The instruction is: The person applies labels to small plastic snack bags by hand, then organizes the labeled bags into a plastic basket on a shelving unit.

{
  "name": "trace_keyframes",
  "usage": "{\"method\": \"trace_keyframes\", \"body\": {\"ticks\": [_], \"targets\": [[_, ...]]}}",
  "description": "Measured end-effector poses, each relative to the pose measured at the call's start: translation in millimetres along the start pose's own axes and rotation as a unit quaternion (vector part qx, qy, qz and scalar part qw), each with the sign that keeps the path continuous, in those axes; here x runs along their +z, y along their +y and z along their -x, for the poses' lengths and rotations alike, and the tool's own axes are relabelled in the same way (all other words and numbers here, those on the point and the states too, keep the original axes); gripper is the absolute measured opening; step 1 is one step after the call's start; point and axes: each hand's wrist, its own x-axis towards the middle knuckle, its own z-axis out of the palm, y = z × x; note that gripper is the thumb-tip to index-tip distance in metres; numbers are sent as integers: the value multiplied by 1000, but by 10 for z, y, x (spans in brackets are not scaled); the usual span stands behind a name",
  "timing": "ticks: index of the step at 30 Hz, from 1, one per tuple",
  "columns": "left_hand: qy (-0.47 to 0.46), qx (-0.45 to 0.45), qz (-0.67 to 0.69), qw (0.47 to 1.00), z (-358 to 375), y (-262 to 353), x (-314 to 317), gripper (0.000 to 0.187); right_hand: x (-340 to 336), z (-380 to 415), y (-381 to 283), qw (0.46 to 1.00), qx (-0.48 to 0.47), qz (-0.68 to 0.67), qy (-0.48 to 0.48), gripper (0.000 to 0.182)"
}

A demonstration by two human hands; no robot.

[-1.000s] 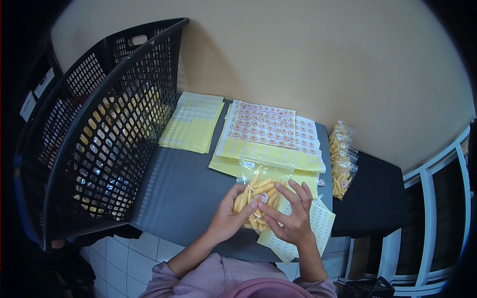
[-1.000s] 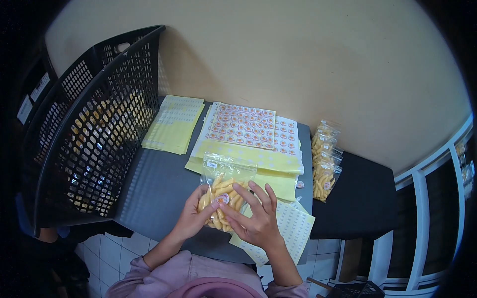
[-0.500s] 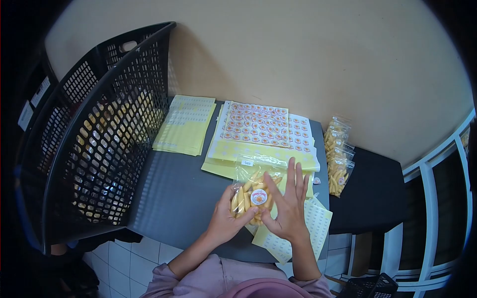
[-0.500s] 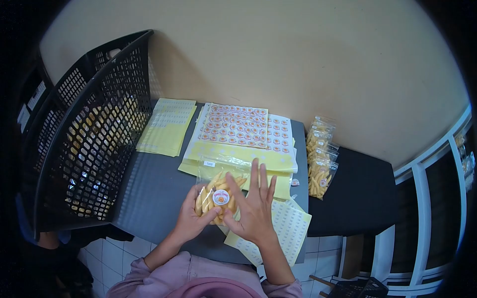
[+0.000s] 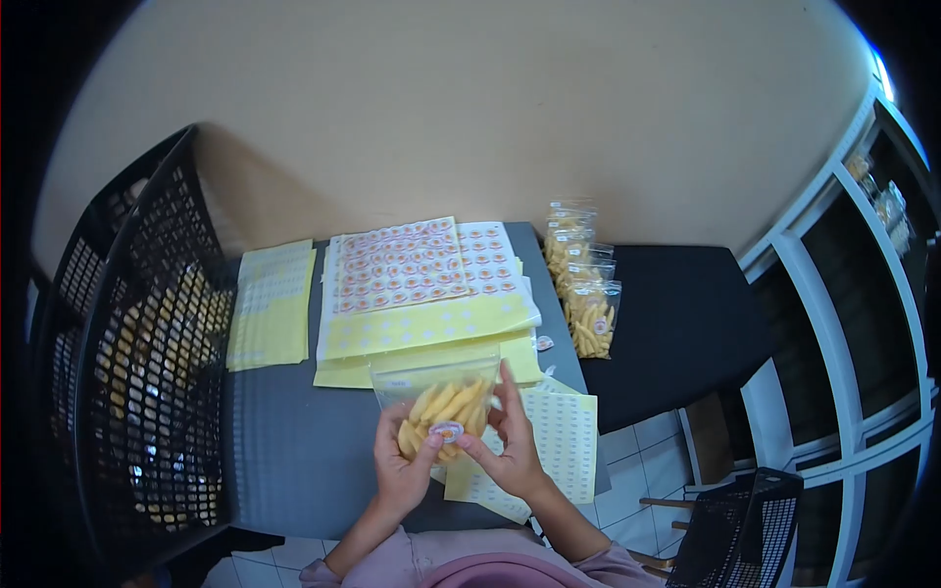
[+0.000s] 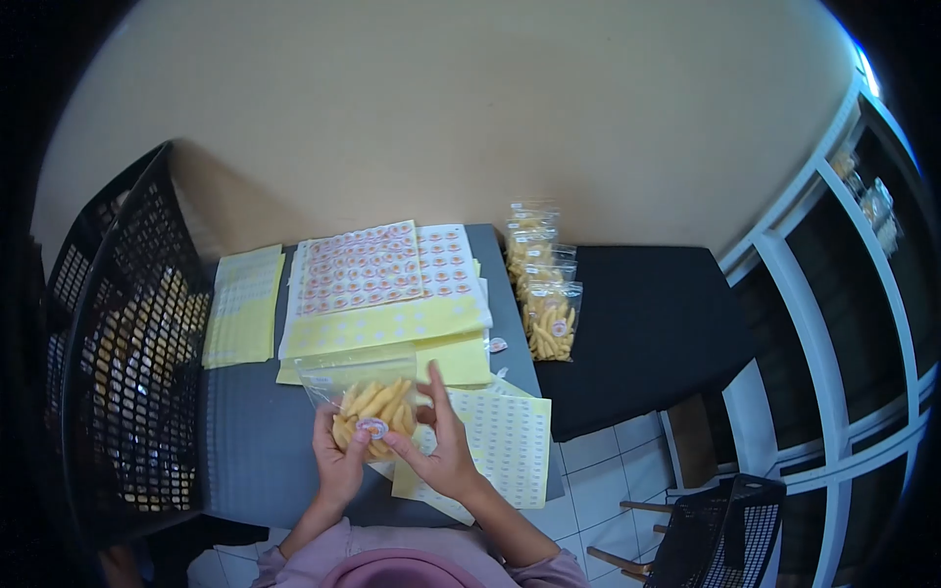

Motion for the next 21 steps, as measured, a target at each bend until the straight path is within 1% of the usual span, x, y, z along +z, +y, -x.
{"method": "trace_keyframes", "body": {"ticks": [2,3,4,5,6,7,8,9,10,11,12,13,14,15,16,17,18,19,20,21], "targets": [[-20,7,11,1000,-9,-62,78,30,-141,44,70,984,109,-100,-96,58],[-40,-7,12,999,-15,-130,108,32,-217,66,96,985,106,-98,-91,58],[-60,-21,13,998,-26,-172,142,34,-302,88,121,988,104,-54,-100,49],[-89,-42,-8,995,-44,-178,174,43,-402,104,151,988,104,-10,-109,41],[-94,-42,-7,995,-82,-165,214,43,-538,117,193,992,95,-7,-78,36],[-132,-15,-55,990,-120,-139,247,47,-710,130,258,995,87,-5,-47,31],[-169,13,-104,980,-153,-124,267,51,-948,128,400,995,89,39,31,28],[-187,-3,-125,974,-157,-154,239,54,-1128,-7,240,996,25,-1,91,28],[-189,-2,-126,974,-155,-177,196,54,-1383,-72,232,990,11,-42,132,28],[-184,0,-150,971,-149,-196,145,53,-1616,-140,249,981,14,-32,189,29],[-178,1,-174,969,-138,-209,94,52,-1939,-157,390,984,14,3,175,31],[-152,-8,-176,973,-120,-208,51,48,-2139,-171,431,984,60,24,164,33],[-152,-9,-176,973,-91,-212,-15,48,-2338,-162,582,987,88,23,135,36],[-115,-13,-196,974,-57,-220,-93,46,-2457,-136,751,985,125,43,112,37],[-76,-17,-216,973,-24,-232,-164,43,-2537,-116,911,981,161,62,86,39],[-74,-18,-215,974,15,-241,-228,43,-2540,-118,1045,982,172,63,48,41],[-34,-25,-231,972,60,-239,-300,41,-2501,-138,1142,982,182,48,14,42],[4,-31,-248,968,103,-231,-378,40,-2444,-178,1247,982,182,46,6,43],[3,-32,-251,968,145,-221,-452,40,-2393,-227,1339,982,182,42,0,43],[44,-21,-260,964,183,-213,-516,39,-2344,-298,1364,983,184,24,8,45]]}}
